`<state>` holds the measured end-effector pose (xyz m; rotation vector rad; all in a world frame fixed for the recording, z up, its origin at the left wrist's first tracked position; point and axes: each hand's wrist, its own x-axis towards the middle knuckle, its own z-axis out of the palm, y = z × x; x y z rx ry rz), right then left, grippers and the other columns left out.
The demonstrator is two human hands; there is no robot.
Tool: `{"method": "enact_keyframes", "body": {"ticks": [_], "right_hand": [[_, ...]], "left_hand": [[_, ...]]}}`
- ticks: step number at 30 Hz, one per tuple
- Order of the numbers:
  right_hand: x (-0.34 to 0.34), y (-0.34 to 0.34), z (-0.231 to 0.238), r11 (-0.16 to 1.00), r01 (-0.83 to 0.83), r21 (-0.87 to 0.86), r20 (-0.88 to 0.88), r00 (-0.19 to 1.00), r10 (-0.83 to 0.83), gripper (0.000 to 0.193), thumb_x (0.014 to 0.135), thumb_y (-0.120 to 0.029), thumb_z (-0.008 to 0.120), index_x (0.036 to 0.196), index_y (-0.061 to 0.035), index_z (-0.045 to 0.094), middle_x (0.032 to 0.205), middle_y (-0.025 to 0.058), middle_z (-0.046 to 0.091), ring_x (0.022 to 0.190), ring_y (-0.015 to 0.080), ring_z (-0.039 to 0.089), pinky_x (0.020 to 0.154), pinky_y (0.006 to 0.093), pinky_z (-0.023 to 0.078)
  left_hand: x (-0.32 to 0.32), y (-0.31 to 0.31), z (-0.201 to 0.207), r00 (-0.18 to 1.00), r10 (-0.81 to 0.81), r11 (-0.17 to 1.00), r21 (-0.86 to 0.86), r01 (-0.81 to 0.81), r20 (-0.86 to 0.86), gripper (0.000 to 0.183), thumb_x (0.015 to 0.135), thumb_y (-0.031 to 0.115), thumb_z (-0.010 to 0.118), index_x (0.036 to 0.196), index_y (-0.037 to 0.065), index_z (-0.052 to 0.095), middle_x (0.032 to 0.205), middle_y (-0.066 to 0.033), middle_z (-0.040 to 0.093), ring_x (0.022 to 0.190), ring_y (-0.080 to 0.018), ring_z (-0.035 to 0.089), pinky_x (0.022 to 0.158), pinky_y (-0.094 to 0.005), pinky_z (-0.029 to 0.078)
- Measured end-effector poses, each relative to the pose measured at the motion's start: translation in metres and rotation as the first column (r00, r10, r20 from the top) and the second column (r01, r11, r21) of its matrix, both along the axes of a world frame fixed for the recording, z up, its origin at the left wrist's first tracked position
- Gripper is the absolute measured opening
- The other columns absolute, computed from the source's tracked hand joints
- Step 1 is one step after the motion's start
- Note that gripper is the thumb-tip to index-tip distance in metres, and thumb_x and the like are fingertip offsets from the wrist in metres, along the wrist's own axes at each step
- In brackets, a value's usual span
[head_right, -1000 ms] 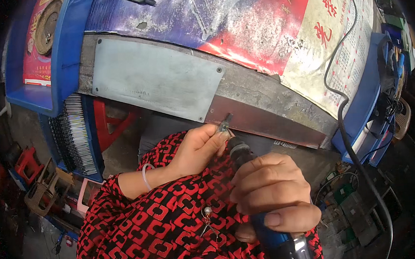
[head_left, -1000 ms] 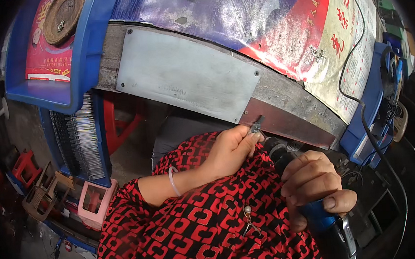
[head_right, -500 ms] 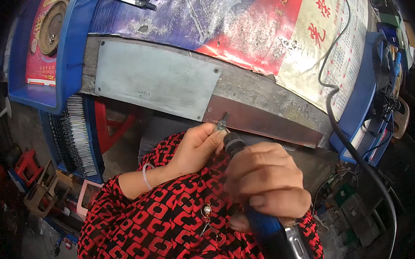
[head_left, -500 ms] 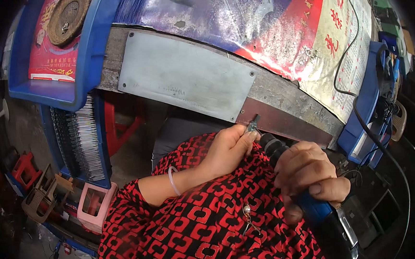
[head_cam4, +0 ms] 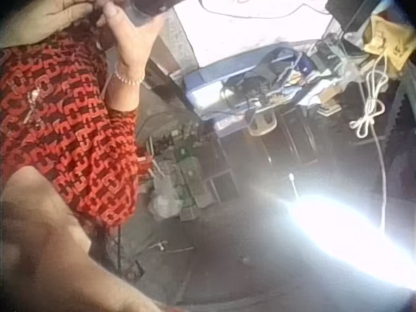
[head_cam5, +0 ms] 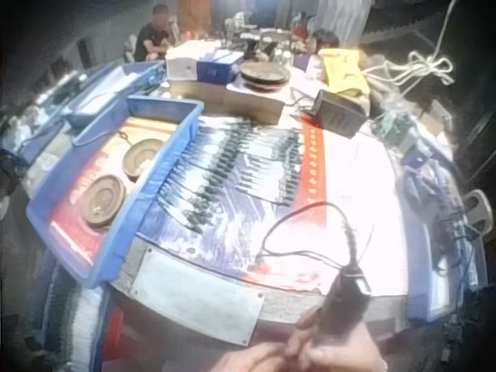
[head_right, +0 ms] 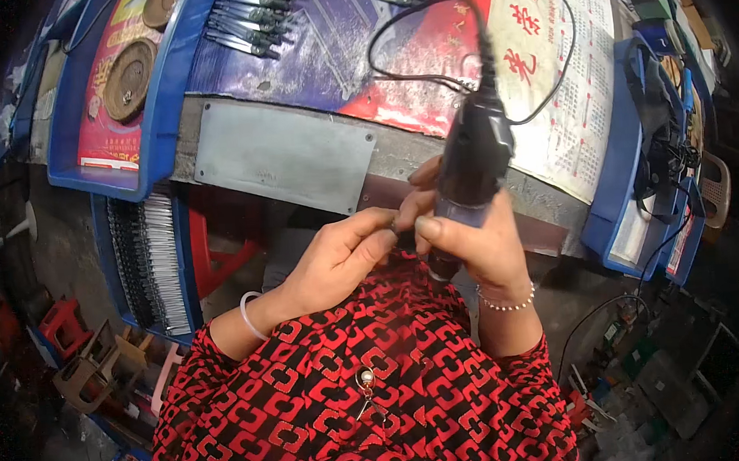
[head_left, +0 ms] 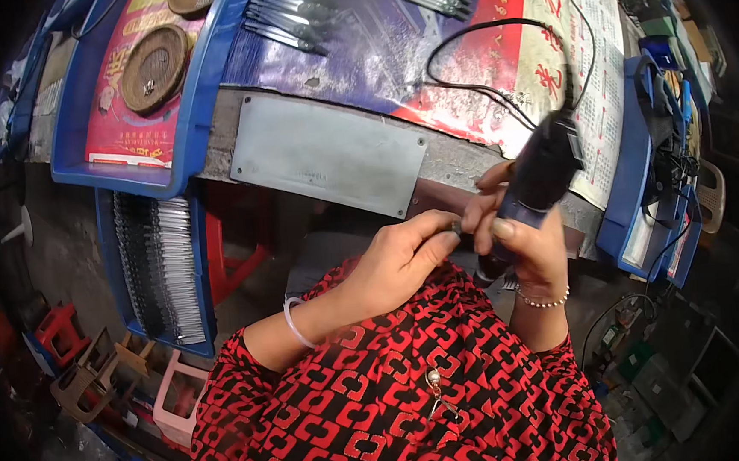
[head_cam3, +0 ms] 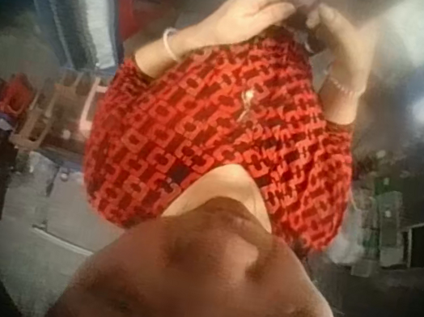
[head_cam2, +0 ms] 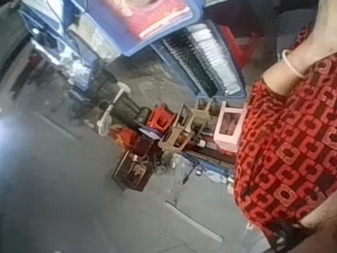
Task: The person grinds or polishes small metal components at a workbench using a handheld rotary tool.
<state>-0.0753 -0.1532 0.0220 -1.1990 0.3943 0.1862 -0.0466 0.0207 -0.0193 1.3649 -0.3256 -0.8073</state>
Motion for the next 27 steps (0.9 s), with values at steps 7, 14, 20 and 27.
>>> {"method": "enact_keyframes", "body": {"ticks": [7,14,20,27], "right_hand": [[-0.009,-0.01,-0.007,0.98,0.036,0.198,0.047,0.998,-0.047,0.051,0.064,-0.019,0.071,0.101,0.0048,0.045,0.064,0.0101,0.056,0.051,0.0139,0.053,0.049,0.0234,0.042],[-0.018,-0.026,-0.005,0.963,0.124,0.239,0.079,0.986,-0.147,0.05,0.063,-0.018,0.069,0.101,0.0045,0.045,0.063,0.0102,0.055,0.049,0.0151,0.052,0.047,0.0232,0.042],[-0.023,-0.03,-0.007,0.959,0.133,0.251,0.092,0.983,-0.16,0.049,0.064,-0.018,0.068,0.101,0.004,0.046,0.063,0.0106,0.055,0.05,0.0149,0.052,0.047,0.0232,0.042],[-0.025,-0.03,-0.012,0.954,0.131,0.268,0.094,0.982,-0.161,0.049,0.064,-0.018,0.068,0.101,0.0041,0.045,0.063,0.0104,0.055,0.05,0.0148,0.052,0.049,0.0236,0.042]], "left_hand": [[0.022,-0.012,0.018,0.913,-0.285,0.957,-0.032,0.288,-0.291,0.018,0.093,0.019,0.048,0.096,0.002,0.052,0.076,-0.0009,0.056,0.061,-0.0046,0.05,0.054,-0.0191,0.042],[0.021,-0.029,0.025,0.847,-0.283,0.959,-0.136,0.248,-0.45,0.017,0.094,0.021,0.048,0.094,0.004,0.052,0.075,0.0,0.055,0.059,-0.0041,0.048,0.053,-0.0164,0.039],[0.015,-0.037,0.023,0.892,-0.322,0.947,-0.095,0.308,-0.316,0.017,0.094,0.021,0.047,0.095,0.004,0.05,0.077,-0.0005,0.056,0.06,-0.0038,0.047,0.055,-0.0164,0.038],[0.01,-0.036,0.022,0.891,-0.285,0.959,-0.104,0.265,-0.355,0.017,0.094,0.019,0.046,0.097,0.003,0.052,0.079,-0.0018,0.057,0.062,-0.0042,0.05,0.056,-0.017,0.04]]}}
